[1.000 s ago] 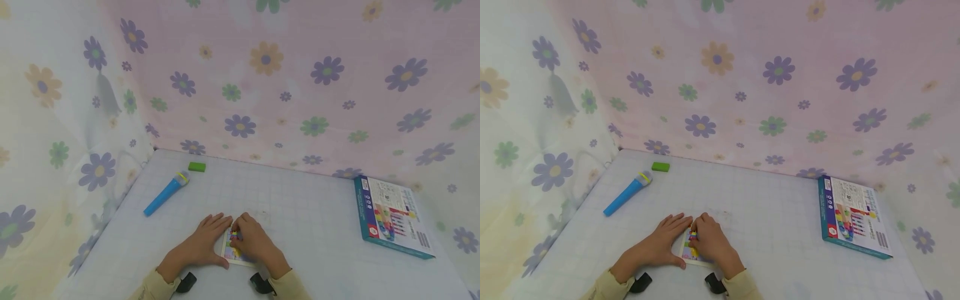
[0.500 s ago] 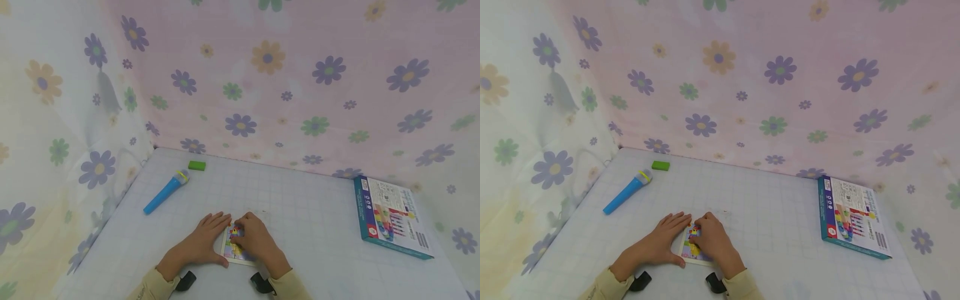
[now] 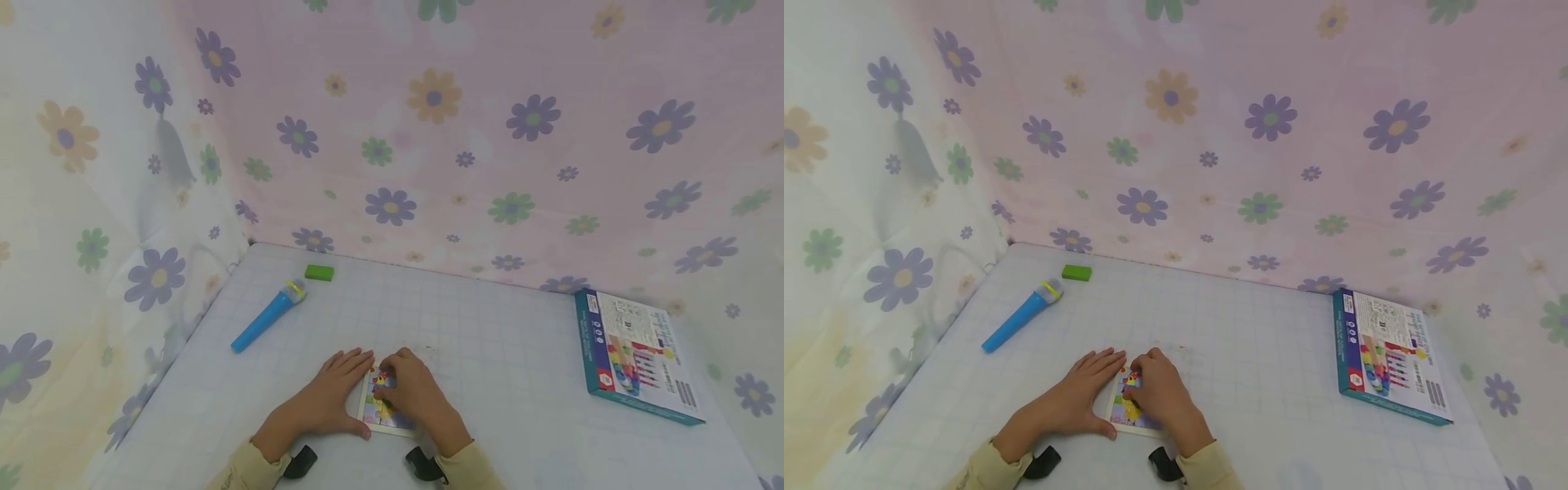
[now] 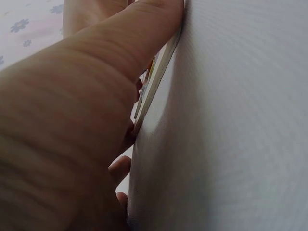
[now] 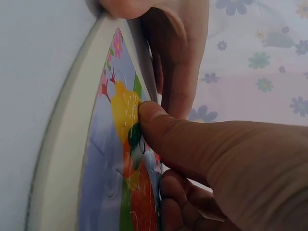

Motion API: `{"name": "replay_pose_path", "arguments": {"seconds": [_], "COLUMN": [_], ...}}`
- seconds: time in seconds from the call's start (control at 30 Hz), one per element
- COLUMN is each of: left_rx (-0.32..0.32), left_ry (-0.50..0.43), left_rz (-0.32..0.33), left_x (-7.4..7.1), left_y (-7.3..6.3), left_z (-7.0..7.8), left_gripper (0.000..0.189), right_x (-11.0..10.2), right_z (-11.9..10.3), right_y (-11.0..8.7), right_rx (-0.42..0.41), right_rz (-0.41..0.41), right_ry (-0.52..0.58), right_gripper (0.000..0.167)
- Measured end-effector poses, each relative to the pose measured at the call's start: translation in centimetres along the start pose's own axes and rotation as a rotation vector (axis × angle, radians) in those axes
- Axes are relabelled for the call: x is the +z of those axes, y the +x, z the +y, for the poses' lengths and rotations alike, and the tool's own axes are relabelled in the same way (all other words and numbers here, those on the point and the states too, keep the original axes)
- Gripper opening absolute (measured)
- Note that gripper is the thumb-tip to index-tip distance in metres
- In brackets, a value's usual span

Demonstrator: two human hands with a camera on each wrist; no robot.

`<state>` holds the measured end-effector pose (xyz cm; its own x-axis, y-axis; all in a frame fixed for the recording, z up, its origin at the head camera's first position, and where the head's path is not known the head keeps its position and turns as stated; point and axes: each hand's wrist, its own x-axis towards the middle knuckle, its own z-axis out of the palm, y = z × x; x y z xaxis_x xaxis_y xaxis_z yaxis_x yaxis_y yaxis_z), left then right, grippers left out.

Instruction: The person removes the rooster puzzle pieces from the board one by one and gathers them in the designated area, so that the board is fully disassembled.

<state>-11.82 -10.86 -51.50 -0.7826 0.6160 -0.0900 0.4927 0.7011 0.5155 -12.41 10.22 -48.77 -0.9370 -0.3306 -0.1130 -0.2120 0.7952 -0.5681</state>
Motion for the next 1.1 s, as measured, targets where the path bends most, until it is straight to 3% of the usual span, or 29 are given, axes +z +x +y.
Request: {"name": "replay_pose_path", "arguments": {"seconds": [0.23, 0.6, 0.83, 1.1], "left_rx": [0.003, -0.006, 0.014, 0.005], "left_ry": [0.004, -0.016, -0.002, 0.001], "left_rz": [0.011, 0.0, 0.012, 0.007], "left_x": [0.22, 0.04, 0.39, 0.12], "left_y": [-0.05, 0.01, 0.05, -0.01], "left_z": [-0.21, -0.08, -0.31, -0.1], "left_gripper": [0.121, 0.119, 0.121, 0.12], "right_x": [-0.19, -0.32, -0.37, -0.6], "right_z": [0.0, 0.13, 0.57, 0.5], "right_y": [0.53, 0.66, 0.56, 0.48], "right_rx": [-0.018, -0.061, -0.143, -0.221], "right_rz": [-0.037, -0.037, -0.026, -0.06], "right_ry": [-0.038, 0.022, 0.012, -0.08], "right_gripper": [0.046, 0.045, 0.036, 0.03]}}
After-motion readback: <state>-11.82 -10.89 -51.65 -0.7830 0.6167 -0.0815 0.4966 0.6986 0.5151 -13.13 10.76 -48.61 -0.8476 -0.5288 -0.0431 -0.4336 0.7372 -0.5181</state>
